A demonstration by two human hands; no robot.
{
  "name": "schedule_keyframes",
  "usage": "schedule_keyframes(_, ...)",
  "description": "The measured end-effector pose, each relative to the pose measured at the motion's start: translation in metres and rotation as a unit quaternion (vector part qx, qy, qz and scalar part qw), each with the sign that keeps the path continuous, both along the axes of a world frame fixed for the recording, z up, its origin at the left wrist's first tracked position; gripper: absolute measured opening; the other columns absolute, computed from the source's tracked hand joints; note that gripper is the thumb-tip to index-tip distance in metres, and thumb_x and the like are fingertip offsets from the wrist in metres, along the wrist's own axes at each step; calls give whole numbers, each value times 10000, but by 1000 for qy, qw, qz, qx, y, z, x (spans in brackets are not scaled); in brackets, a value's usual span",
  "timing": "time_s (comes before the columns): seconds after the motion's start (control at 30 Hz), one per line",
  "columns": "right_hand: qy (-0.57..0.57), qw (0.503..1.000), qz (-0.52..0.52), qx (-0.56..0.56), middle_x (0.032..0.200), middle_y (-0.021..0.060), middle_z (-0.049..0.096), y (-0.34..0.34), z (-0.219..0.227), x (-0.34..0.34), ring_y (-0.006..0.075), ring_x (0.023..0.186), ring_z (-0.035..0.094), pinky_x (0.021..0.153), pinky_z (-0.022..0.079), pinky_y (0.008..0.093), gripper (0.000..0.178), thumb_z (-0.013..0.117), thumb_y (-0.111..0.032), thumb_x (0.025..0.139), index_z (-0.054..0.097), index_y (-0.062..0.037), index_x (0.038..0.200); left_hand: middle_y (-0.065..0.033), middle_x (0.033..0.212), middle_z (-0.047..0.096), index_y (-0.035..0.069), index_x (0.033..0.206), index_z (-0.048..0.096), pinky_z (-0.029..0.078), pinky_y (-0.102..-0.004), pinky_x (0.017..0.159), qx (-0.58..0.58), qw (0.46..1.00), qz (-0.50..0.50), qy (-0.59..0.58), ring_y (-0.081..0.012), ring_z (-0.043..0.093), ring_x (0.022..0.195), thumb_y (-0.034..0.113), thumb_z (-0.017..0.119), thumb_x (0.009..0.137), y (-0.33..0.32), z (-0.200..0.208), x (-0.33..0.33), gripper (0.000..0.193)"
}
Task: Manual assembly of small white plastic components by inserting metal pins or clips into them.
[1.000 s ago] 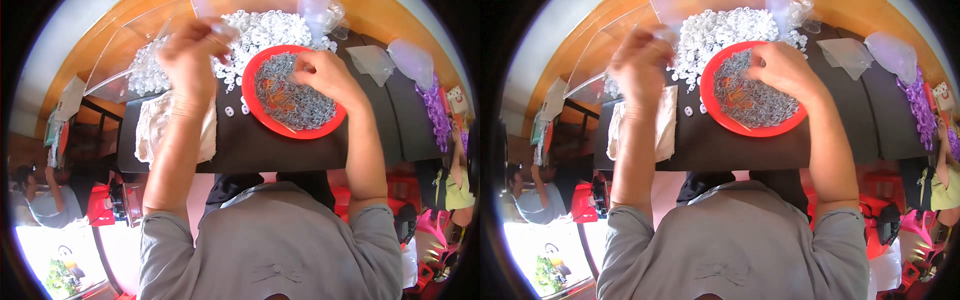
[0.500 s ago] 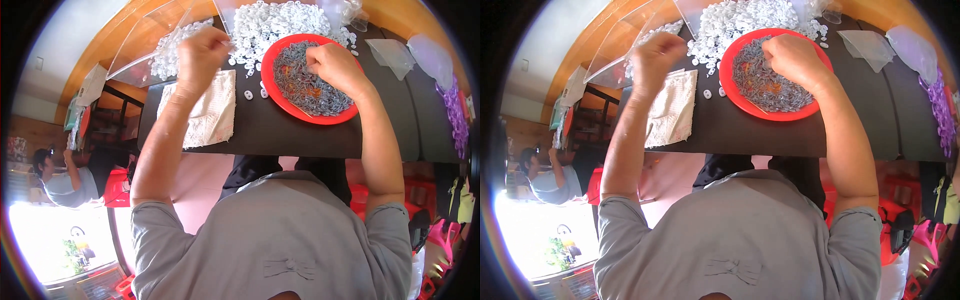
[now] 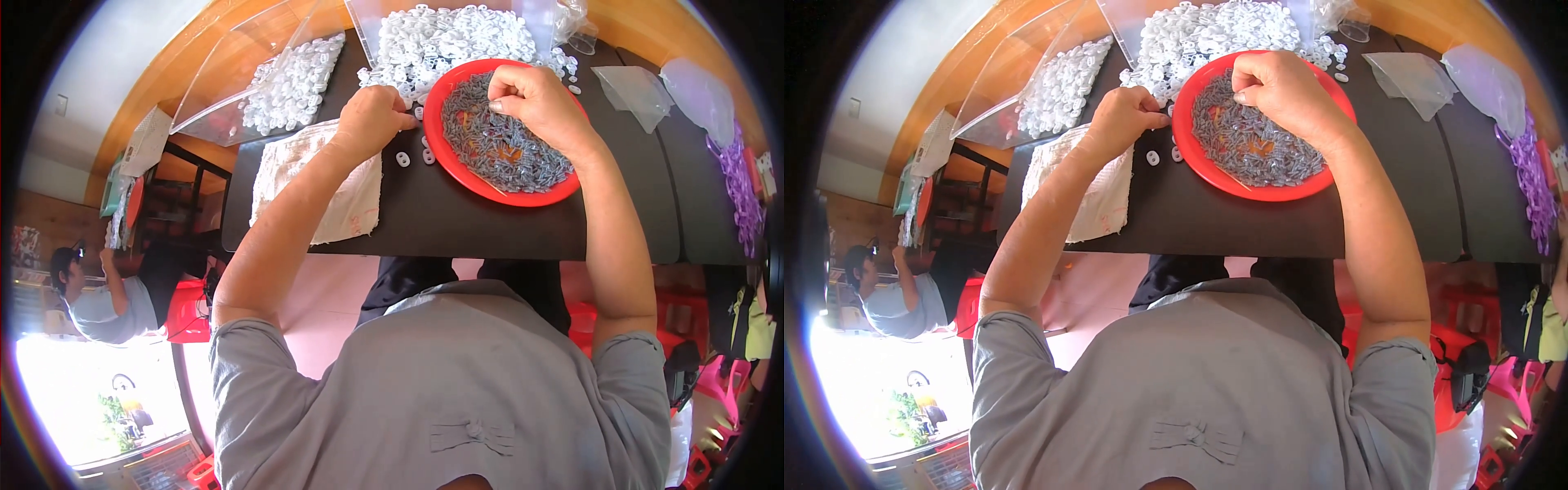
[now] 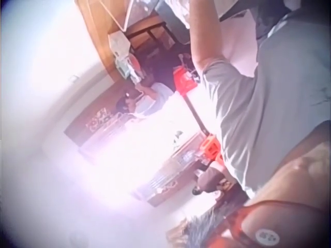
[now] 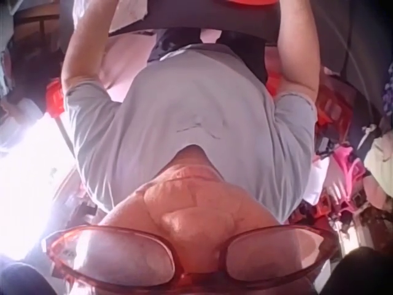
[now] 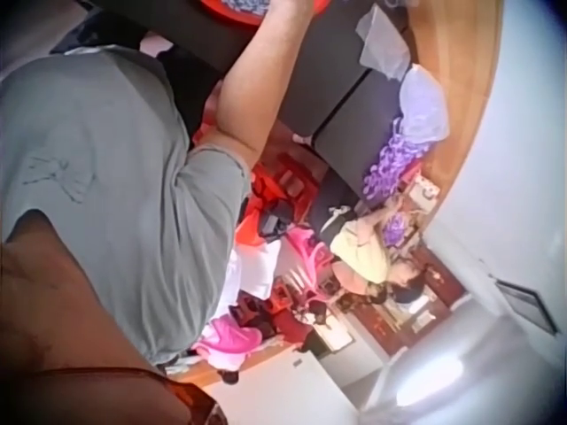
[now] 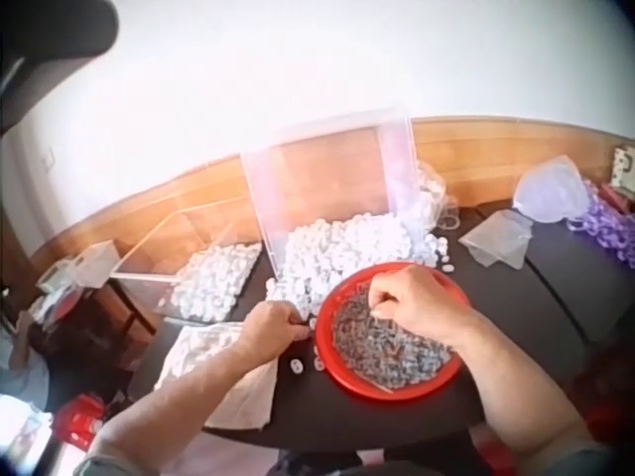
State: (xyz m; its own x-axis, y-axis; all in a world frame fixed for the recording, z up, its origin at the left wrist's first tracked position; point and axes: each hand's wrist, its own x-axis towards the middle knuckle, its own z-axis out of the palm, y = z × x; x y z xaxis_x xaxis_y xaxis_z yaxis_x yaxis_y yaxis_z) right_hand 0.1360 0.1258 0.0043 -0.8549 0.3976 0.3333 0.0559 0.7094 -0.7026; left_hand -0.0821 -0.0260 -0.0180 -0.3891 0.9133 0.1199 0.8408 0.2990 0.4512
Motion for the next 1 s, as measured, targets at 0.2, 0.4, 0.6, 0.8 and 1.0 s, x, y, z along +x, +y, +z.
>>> schedule_keyframes(0.2,0,1000,12,-9,670,-32,477,-3,5,0,51,649,430,602,371,246,122,630,-9,811,516,-7,767,-131,796,687,50,788,695,507,-400,725,-45,999,2,-5,-315,651,806,210,787,687,9,3,-1,211)
schedule_keyframes(0.4,38,992,18,-122,715,-22,565,2,6,2,57,650,505,603,407,225,33,621,-27,842,603,-21,816,-90,655,631,2,718,637,484,-345,597,133,982,4,-133,-190,598,614,87,785,662,1,-4,5,180)
schedule_keyframes(0.6,48,968,29,-244,791,27,649,-2,21,6,89,682,590,604,425,215,71,618,-58,858,666,-22,896,-50,632,580,-27,773,617,420,-243,499,199,868,22,-454,-123,548,575,22,725,776,10,32,42,119)
schedule_keyframes(0.8,163,928,28,-334,799,49,651,-3,20,5,118,714,605,632,433,220,79,613,-41,881,658,9,921,-83,732,610,-34,865,620,439,-285,515,183,681,-34,-709,-168,562,596,34,675,849,41,28,65,89)
schedule_keyframes(1.0,167,934,7,-315,817,46,655,-3,18,5,106,713,587,637,428,217,92,635,-41,869,668,14,935,-84,800,609,-61,957,619,456,-290,543,174,644,-98,-739,-154,571,683,31,603,904,46,23,75,107)
